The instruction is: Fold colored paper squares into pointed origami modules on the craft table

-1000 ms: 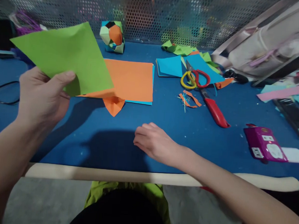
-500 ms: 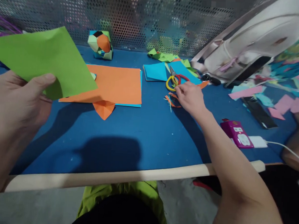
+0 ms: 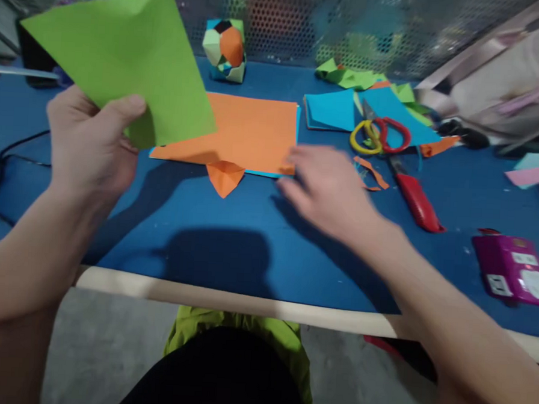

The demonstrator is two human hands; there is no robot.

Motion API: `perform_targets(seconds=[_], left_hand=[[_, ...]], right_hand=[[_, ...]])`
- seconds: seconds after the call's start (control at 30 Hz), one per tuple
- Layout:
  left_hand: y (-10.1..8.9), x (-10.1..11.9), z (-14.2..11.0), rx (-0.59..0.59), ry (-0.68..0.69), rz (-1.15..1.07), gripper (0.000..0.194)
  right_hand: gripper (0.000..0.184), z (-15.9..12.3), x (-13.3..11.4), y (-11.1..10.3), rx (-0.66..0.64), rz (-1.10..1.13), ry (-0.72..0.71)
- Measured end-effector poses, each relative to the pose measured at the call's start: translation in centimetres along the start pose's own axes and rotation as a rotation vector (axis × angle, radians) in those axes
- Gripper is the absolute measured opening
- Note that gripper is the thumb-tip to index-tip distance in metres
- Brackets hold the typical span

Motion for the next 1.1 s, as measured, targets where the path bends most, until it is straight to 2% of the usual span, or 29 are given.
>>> perform_targets(seconds=[0.03,0.07,0.1,0.17,0.2,0.27,0.37,0.5,0.67,0.77,0.87,0.93,1.0,1.03,1.07,1.1], left_hand=[[-0.1,-0.2,0.1,0.006,0.001,0.020,0.041],[-0.2,-0.4,0.1,0.015,-0.001,0.034,0.041],[-0.3,-0.6,0.2,0.015,-0.001,0.041,0.041],[-0.4,-1.0,0.3,-0.003,-0.003,0.036,0.040],[-0.5,-1.1,0.4,-0.018,-0.007,0.032,0.040],[-0.5,-1.3,0.6,-0.033,-0.029,0.039,0.040],[-0.5,-1.5,0.6,-0.004,-0.057,0.061,0.034],[-0.4,-1.5,0.2,-0.001,-0.083,0.030,0.018],[0.5,-1.8,-0.9,-0.081,-0.187,-0.032,0.016],[1.1,-1.9,-1.5,-0.132,-0.232,-0.033,0.020],[1.3,-1.9,-1.9,-0.125,-0.266,-0.014,0.023],[1.3,-1.8,-1.9,-0.121,-0.255,-0.033,0.022],[1.2,-1.7,-1.8,-0.118,-0.237,-0.047,0.021],[1.3,-1.6,-1.8,-0.113,-0.235,-0.037,0.022],[1.3,-1.5,-1.8,-0.106,-0.231,-0.018,0.024],[1.5,-1.4,-1.8,-0.099,-0.222,0.003,0.025]], right_hand=[[0.040,0.8,-3.1,1.2,-0.105,0.106,-0.141],[0.047,1.4,-6.4,2.2,-0.149,0.204,-0.305],[0.056,1.8,-9.5,3.3,-0.176,0.283,-0.443],[0.064,2.5,-14.6,5.1,-0.172,0.392,-0.665],[0.068,2.7,-16.4,5.9,-0.198,0.414,-0.721],[0.077,3.2,-17.9,7.2,-0.250,0.428,-0.699],[0.086,2.8,-16.0,8.0,-0.377,0.435,-0.592],[0.079,-1.2,-9.3,6.3,-0.426,0.263,-0.262],[0.070,-8.6,-0.4,2.9,-0.370,0.005,0.128],[0.061,-10.9,2.8,1.5,-0.261,-0.017,0.279],[0.054,-10.8,2.8,0.7,-0.058,0.029,0.316],[0.059,-9.8,1.2,0.9,-0.009,0.047,0.180],[0.070,-8.6,-0.8,1.8,-0.141,0.084,-0.058],[0.068,-8.1,-1.4,2.2,-0.220,0.095,-0.128],[0.063,-7.6,-1.6,2.4,-0.254,0.084,-0.127],[0.060,-7.3,-1.5,2.3,-0.220,0.051,-0.072]])
Point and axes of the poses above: each hand's wrist, its own z-axis towards the middle knuckle, its own y-axis out of the palm, x = y × z, the point moved 2 cm from there along z, towards the middle knuckle, and after that the axes turned 13 degrees about -y, right-handed, at the moved point
